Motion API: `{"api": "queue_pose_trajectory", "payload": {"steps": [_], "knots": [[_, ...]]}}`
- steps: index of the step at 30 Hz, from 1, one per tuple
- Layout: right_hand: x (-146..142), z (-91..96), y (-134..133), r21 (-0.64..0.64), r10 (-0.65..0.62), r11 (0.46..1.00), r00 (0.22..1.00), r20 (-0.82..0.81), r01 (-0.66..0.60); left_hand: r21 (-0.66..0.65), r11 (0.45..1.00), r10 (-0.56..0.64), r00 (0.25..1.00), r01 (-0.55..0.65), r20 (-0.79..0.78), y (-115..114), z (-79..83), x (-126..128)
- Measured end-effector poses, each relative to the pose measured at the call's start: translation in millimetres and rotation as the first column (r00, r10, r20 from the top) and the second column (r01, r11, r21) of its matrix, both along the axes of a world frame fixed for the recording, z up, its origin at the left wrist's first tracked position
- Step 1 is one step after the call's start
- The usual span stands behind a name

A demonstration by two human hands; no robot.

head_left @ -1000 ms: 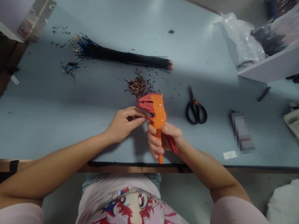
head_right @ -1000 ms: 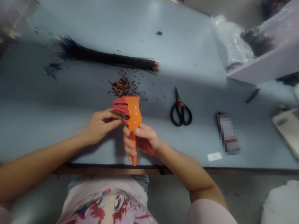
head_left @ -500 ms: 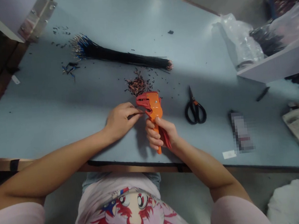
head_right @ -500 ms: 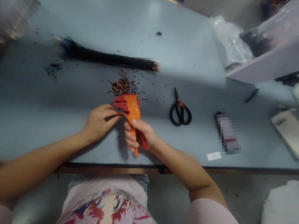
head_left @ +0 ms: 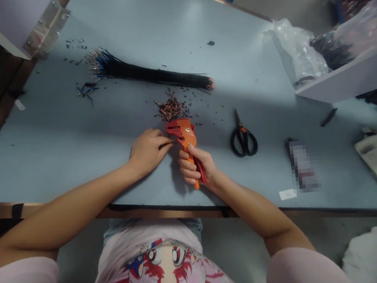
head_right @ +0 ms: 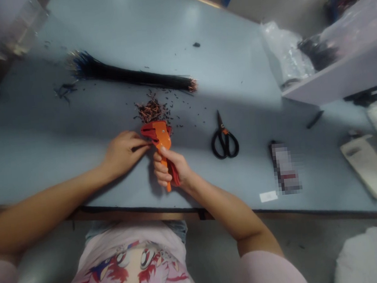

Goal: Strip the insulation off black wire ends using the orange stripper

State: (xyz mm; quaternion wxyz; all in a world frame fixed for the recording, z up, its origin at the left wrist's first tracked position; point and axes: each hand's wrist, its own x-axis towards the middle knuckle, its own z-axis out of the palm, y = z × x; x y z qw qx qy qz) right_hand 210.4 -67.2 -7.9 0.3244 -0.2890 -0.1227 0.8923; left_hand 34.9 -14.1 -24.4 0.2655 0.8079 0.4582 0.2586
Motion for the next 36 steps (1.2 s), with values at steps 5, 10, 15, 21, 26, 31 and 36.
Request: {"api": "queue_pose_trajectory", "payload": {"steps": [5, 10, 15, 21, 26, 31, 36], "knots": [[2.7, 0.2, 3.5, -0.001, -0.047, 0.999, 0.998, -0.044, 0.047, 0.047, 0.999, -0.011, 0.997, 0.014, -0.073, 1.8, 1.7, -2.4], [10.7, 4.3, 9.7, -0.013, -0.149, 0.989, 0.987, -0.055, 0.148, 0.115, 0.992, 0.064, 0.987, -0.047, -0.150, 13.3, 6.1, -14.7], [19.2, 3.9, 11.9, 0.000, -0.081, 0.997, 0.995, -0.058, 0.082, 0.053, 0.990, 0.137, 0.987, -0.133, -0.081, 20.6, 9.6, -19.4], [17.9, -2.5, 6.7, 0.196, -0.041, 0.980, 0.999, -0.027, 0.046, 0.007, 0.993, 0.114, 0.991, -0.114, 0.075, 18.9, 9.6, -15.9], [24.1, -2.4, 9.1, 0.373, -0.138, 0.917, 0.990, -0.037, 0.142, -0.090, 0.982, 0.180, 0.959, -0.163, 0.218, 18.8, 10.5, -14.1], [41.7, 2.6, 20.0, 0.331, -0.086, 0.943, 0.991, 0.105, 0.047, -0.225, 0.963, 0.212, 0.932, -0.148, 0.294, 18.3, 9.9, -13.6], [39.4, 2.3, 23.7, 0.335, 0.079, 0.930, 0.972, 0.222, -0.152, -0.235, 0.970, 0.129, 0.953, -0.063, 0.276, 11.8, 7.8, -10.4]]}}
